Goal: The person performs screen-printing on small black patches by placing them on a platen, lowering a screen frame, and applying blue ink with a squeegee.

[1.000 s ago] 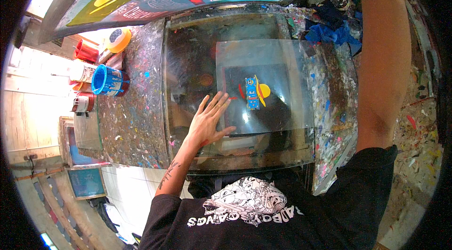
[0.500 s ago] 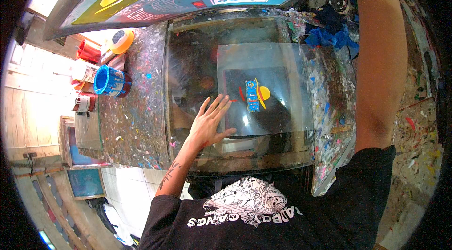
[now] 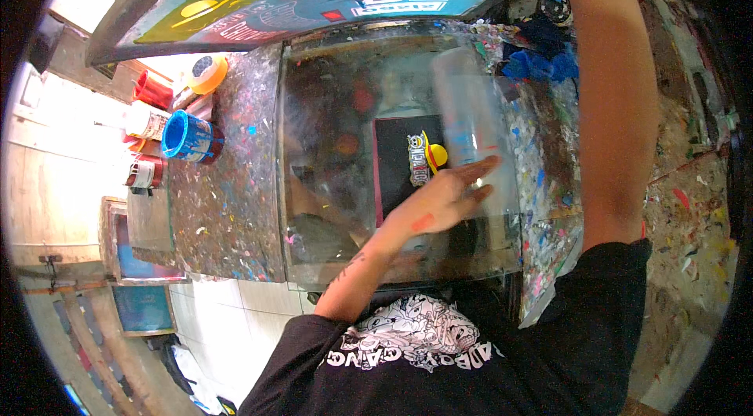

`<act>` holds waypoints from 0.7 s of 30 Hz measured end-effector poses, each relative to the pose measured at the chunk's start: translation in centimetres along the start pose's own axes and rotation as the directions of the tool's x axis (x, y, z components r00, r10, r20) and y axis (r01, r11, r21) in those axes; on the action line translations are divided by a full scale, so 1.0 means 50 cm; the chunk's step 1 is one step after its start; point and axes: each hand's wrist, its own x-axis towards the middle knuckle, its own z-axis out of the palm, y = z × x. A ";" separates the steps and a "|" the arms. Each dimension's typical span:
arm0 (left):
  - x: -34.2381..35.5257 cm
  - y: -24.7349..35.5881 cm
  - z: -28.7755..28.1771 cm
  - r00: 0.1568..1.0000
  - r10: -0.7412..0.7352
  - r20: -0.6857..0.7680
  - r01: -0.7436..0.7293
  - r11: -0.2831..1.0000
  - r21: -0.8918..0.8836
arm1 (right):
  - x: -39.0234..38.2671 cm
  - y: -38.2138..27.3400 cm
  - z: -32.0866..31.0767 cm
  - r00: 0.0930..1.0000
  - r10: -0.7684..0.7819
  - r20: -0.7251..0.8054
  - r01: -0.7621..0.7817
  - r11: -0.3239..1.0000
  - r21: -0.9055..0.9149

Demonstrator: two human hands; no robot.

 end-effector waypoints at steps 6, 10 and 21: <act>-0.140 0.263 -0.192 0.800 0.289 -0.526 0.319 0.538 0.780 | -0.210 -0.081 0.180 0.998 0.054 -0.018 -0.057 0.971 -0.234; -0.243 0.213 -0.259 0.924 -0.062 -0.377 0.358 0.487 0.797 | -0.461 -0.099 0.359 0.993 -0.107 -0.043 0.091 0.958 -0.271; -0.383 0.003 -0.134 0.937 -0.075 -0.342 0.320 0.582 0.748 | -0.491 -0.026 0.554 0.992 0.006 0.129 -0.001 0.999 -0.045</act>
